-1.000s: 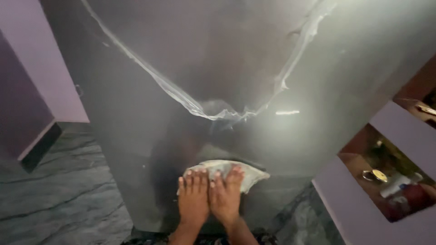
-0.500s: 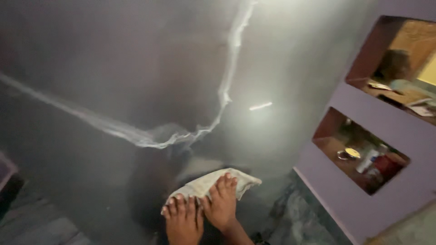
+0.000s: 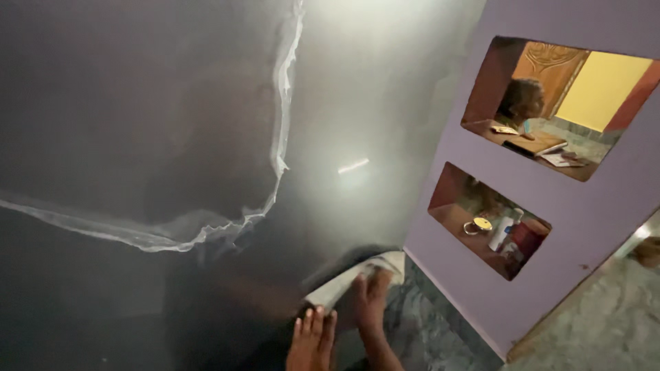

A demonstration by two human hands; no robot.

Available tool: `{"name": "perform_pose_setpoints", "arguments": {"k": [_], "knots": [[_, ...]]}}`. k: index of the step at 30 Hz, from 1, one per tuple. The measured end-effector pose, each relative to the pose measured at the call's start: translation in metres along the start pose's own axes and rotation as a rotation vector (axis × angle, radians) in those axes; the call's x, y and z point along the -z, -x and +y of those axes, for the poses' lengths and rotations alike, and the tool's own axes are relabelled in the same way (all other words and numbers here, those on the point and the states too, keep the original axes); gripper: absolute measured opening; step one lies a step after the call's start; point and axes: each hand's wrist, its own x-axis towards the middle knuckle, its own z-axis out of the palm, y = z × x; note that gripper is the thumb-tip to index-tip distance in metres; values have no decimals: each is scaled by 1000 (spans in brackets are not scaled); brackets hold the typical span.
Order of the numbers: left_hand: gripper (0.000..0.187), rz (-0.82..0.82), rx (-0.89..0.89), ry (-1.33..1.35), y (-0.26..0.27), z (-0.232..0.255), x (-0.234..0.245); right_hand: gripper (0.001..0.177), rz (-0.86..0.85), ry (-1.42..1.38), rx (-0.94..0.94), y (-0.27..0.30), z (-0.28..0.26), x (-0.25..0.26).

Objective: The person wipes a dark vertical surface with a white cloth using both hands. The person moves the cloth in circular and back-and-forth motions across the surface, focusing on different areas throughout the clip.

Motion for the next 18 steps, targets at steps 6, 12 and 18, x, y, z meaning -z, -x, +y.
{"name": "perform_pose_setpoints", "arguments": {"k": [6, 12, 18], "knots": [[72, 483, -147, -222, -5, -13, -19, 76, 164, 33, 146, -20, -45, 4], [72, 631, -95, -246, 18, -53, -3, 66, 85, 170, 401, 13, -146, -23], [72, 720, -71, -361, 37, -114, 33, 54, 90, 202, 824, 37, -254, -61]]}}
